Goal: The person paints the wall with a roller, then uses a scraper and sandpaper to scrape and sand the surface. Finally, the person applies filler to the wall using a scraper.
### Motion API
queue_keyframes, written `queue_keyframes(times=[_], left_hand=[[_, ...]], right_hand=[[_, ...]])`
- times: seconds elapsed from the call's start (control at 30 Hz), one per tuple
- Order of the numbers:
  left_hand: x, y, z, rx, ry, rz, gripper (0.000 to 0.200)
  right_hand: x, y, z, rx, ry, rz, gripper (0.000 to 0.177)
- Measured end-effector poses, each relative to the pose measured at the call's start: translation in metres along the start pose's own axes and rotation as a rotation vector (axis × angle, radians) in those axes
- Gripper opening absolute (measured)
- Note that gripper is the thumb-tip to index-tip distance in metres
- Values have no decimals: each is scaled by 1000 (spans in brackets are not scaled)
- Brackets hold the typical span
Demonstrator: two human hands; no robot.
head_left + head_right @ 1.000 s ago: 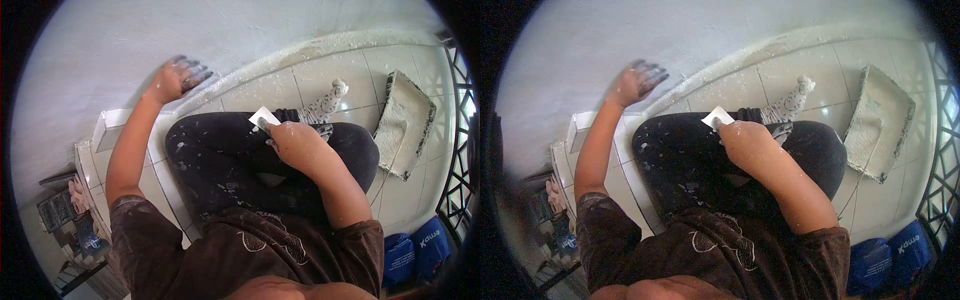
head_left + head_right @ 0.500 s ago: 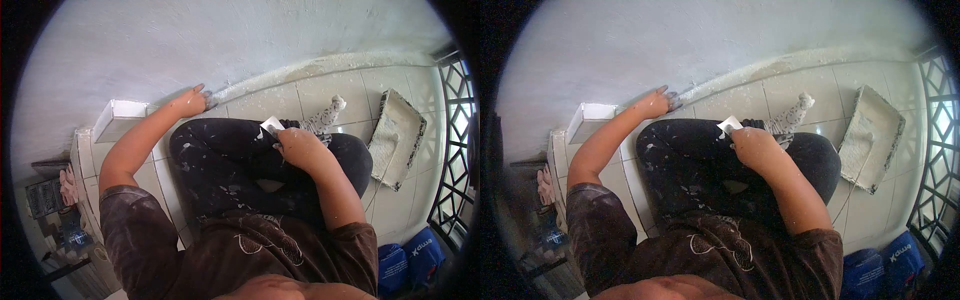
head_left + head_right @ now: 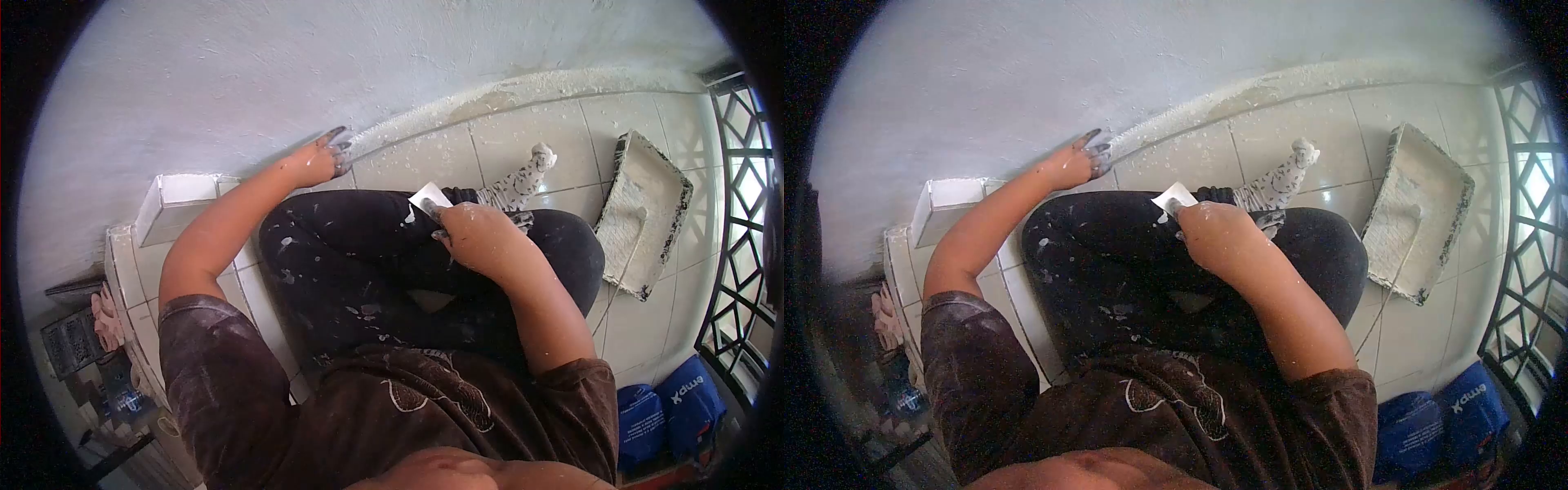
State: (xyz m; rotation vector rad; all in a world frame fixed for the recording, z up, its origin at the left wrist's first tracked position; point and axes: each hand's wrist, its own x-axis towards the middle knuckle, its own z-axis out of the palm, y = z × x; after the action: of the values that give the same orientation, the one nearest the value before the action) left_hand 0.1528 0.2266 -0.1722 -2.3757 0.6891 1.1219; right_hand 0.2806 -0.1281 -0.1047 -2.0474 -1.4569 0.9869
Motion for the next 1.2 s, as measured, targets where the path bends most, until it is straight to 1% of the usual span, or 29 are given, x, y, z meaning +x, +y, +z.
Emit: queue_keyframes(times=[0.1,0.2,0.3,0.33,0.43,0.5,0.53,0.63,0.67,0.7,0.77,0.87,0.97,1.07,1.2], left_hand=[[2,-3,30,95,447,-106,40],[11,1,43,263,371,-267,38],[16,21,6,174,-149,-221,44],[14,27,-14,-20,-333,-215,43],[-3,37,0,-116,34,-374,45],[-6,36,22,-414,175,-629,43],[-10,36,21,-569,250,-755,43],[-11,36,18,-605,106,-784,38],[-4,32,28,-586,59,-712,32],[2,31,37,-585,61,-692,32],[8,27,28,-574,67,-651,31],[12,21,28,-607,28,-729,36],[14,21,29,-600,-32,-806,37],[14,20,23,-584,-83,-820,38],[22,18,30,-586,-145,-753,38]], right_hand=[[1,2,3,-11,-33,11,23],[0,0,1,-21,-31,-1,23],[1,-3,-2,-27,-33,27,24],[1,-3,-1,-31,-31,30,24],[2,-2,-1,-46,-25,44,25],[1,-6,-3,-62,-46,59,25],[1,-4,-1,-36,-19,38,27],[3,-10,-3,-96,-57,66,26],[4,-11,-1,-109,-51,72,27],[4,-13,-2,-113,-61,82,26],[6,-18,-4,-119,-70,105,26],[12,-21,-3,-151,-121,170,26],[14,-20,-2,-143,-113,165,27],[15,-14,3,-161,-74,162,27],[19,-15,5,-158,-99,178,28]])
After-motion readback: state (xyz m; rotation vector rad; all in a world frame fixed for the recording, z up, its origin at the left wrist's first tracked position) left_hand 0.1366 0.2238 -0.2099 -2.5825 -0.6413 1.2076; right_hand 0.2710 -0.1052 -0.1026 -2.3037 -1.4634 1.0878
